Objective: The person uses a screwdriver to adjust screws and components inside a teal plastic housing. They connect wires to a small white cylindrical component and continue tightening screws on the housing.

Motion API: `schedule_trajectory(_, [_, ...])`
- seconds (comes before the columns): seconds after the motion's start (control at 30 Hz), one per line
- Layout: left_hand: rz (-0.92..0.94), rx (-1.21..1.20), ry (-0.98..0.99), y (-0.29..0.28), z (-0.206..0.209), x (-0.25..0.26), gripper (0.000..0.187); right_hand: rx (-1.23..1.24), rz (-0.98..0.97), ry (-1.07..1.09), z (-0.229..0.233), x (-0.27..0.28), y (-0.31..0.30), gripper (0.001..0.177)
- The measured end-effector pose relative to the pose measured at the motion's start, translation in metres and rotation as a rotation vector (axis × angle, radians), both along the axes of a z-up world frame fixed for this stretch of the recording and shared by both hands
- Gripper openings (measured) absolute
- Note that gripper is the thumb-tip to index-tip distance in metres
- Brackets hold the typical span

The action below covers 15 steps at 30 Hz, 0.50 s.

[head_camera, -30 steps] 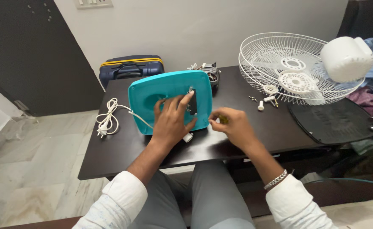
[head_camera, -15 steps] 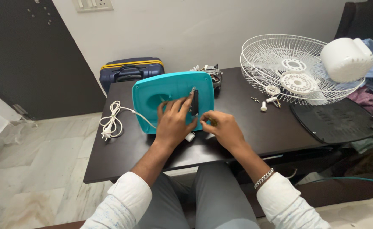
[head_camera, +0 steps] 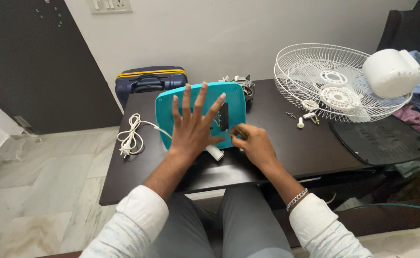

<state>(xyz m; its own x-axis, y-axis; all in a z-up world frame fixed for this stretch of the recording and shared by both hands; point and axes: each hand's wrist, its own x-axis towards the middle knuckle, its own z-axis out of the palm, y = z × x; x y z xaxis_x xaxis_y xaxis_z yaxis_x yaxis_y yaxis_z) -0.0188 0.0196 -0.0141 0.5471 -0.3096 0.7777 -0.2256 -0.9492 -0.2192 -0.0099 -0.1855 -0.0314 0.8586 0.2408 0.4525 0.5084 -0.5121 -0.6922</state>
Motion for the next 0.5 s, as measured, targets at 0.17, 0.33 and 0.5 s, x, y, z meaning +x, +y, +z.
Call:
schedule_trajectory(0.17, [-0.042, 0.039, 0.048, 0.006, 0.022, 0.009, 0.132, 0.026, 0.014, 0.014, -0.001, 0.001, 0.002, 0.022])
schedule_trajectory(0.33, [-0.032, -0.019, 0.087, -0.002, 0.023, 0.009, 0.120, 0.072, 0.012, 0.045, -0.003, 0.003, 0.003, 0.020])
schedule_trajectory(0.5, [0.020, -0.026, 0.097, -0.004, 0.021, 0.009, 0.119, 0.064, -0.004, -0.015, -0.006, 0.004, 0.003, 0.021])
